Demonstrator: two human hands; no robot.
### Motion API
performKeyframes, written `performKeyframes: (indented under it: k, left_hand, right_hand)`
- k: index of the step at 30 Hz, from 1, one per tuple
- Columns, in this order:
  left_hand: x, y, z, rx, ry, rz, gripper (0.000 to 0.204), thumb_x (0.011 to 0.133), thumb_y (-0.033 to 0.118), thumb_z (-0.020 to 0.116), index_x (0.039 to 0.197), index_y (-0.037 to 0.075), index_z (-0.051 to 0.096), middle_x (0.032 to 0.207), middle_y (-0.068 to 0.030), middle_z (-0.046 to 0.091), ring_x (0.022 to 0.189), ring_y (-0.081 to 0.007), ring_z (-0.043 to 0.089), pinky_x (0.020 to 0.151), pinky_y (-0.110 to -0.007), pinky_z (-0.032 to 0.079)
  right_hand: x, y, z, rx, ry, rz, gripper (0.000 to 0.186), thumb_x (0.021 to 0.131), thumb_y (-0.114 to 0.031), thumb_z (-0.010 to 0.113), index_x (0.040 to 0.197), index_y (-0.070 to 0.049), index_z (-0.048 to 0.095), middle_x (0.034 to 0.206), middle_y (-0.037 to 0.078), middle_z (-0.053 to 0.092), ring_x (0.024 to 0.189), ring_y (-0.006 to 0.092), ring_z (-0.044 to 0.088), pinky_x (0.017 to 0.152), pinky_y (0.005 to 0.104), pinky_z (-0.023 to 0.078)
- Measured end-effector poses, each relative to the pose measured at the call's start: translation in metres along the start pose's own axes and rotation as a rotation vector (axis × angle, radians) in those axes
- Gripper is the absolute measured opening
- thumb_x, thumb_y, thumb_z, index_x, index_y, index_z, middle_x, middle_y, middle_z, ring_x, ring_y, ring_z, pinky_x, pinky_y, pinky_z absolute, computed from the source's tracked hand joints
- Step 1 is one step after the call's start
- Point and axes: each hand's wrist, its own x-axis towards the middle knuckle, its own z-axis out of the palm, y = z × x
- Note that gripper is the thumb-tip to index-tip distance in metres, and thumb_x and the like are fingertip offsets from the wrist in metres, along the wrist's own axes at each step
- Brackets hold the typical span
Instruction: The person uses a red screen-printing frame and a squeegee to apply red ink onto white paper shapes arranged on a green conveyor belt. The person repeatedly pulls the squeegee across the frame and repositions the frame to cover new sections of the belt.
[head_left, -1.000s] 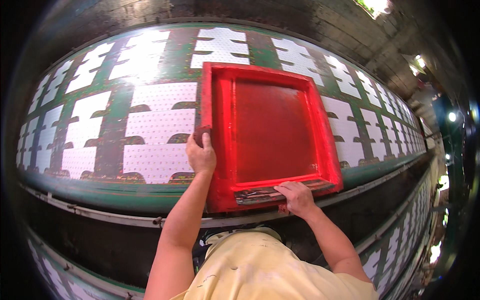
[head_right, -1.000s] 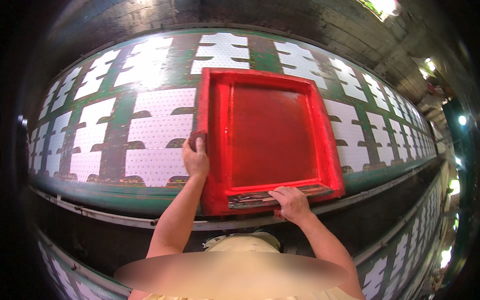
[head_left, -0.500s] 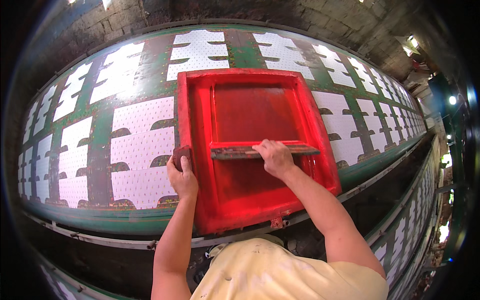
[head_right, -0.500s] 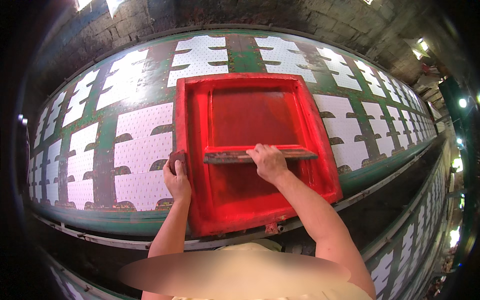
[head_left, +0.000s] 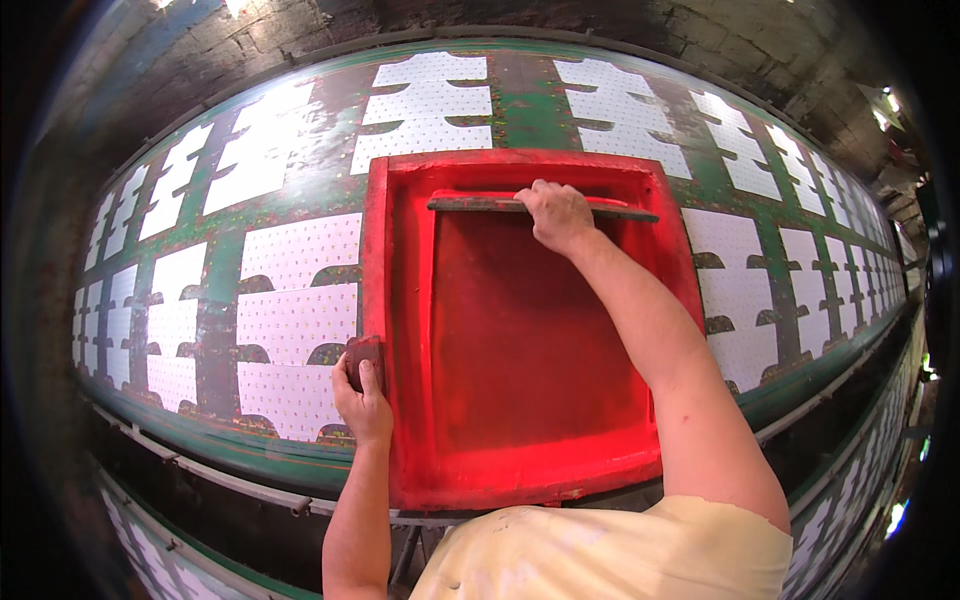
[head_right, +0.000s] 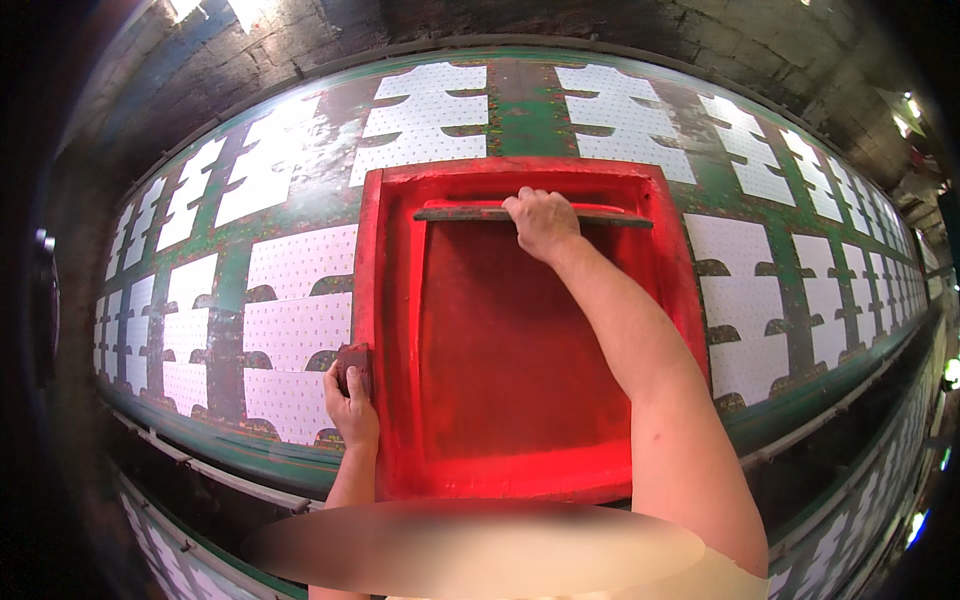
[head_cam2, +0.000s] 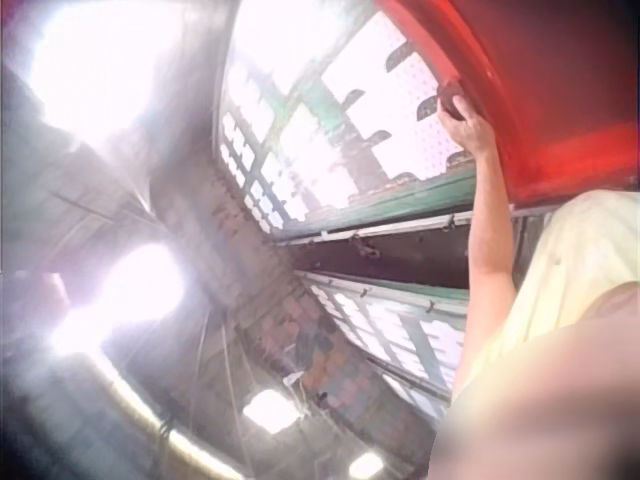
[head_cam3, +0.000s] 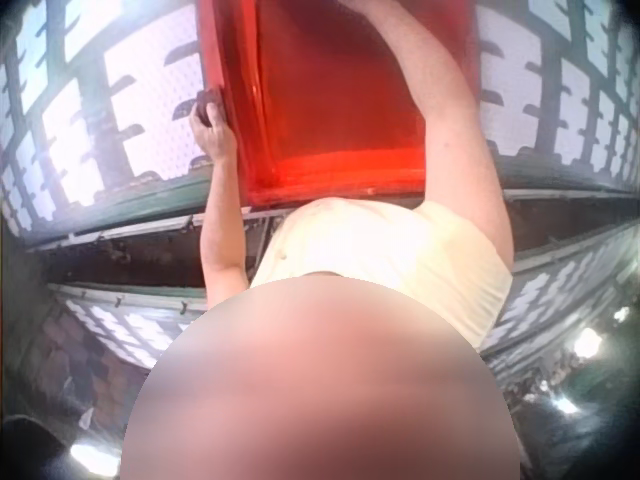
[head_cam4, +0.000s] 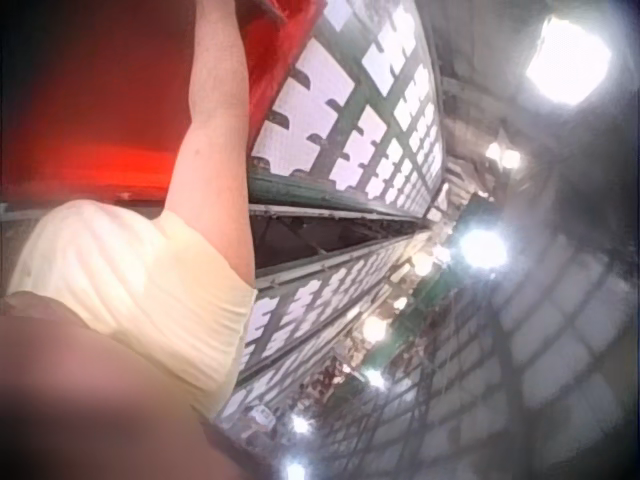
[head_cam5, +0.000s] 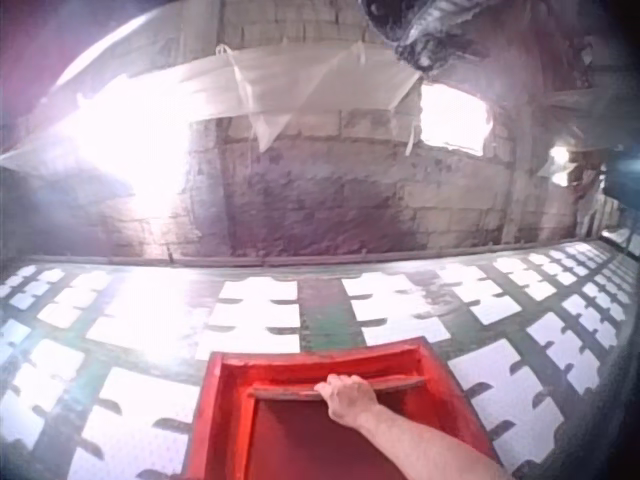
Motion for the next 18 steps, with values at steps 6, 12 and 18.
performKeyframes:
  k: [6,12,18]
  left_hand:
    - [-0.003,0.002,0.001,0.053,0.021,0.007,0.043,0.114,0.028,0.068,0.143,-0.004,0.064,0.126,-0.0172,0.074,0.116,-0.0283,0.071,0.104,-0.041,0.055]
    - [-0.003,0.002,0.0,0.03,0.005,0.015,0.041,0.114,0.028,0.069,0.141,-0.003,0.064,0.125,-0.0157,0.074,0.114,-0.0265,0.07,0.104,-0.039,0.055]
    - [-0.001,0.008,-0.001,0.129,-0.013,0.034,0.039,0.114,0.027,0.069,0.138,-0.003,0.065,0.123,-0.0149,0.074,0.112,-0.0272,0.069,0.103,-0.04,0.054]
  right_hand:
    - [0.036,0.032,0.003,0.028,0.029,0.01,0.032,0.097,-0.005,0.065,0.121,-0.018,0.081,0.11,0.011,0.078,0.104,0.0323,0.079,0.089,0.0492,0.066]
    - [0.03,0.059,0.019,0.077,0.108,0.007,0.035,0.092,-0.002,0.065,0.118,-0.017,0.083,0.11,0.011,0.079,0.102,0.0329,0.079,0.095,0.0496,0.064]
    - [0.04,0.061,0.0,0.089,-0.071,0.039,0.027,0.088,-0.004,0.067,0.108,-0.013,0.083,0.112,0.011,0.081,0.107,0.0346,0.079,0.093,0.0515,0.065]
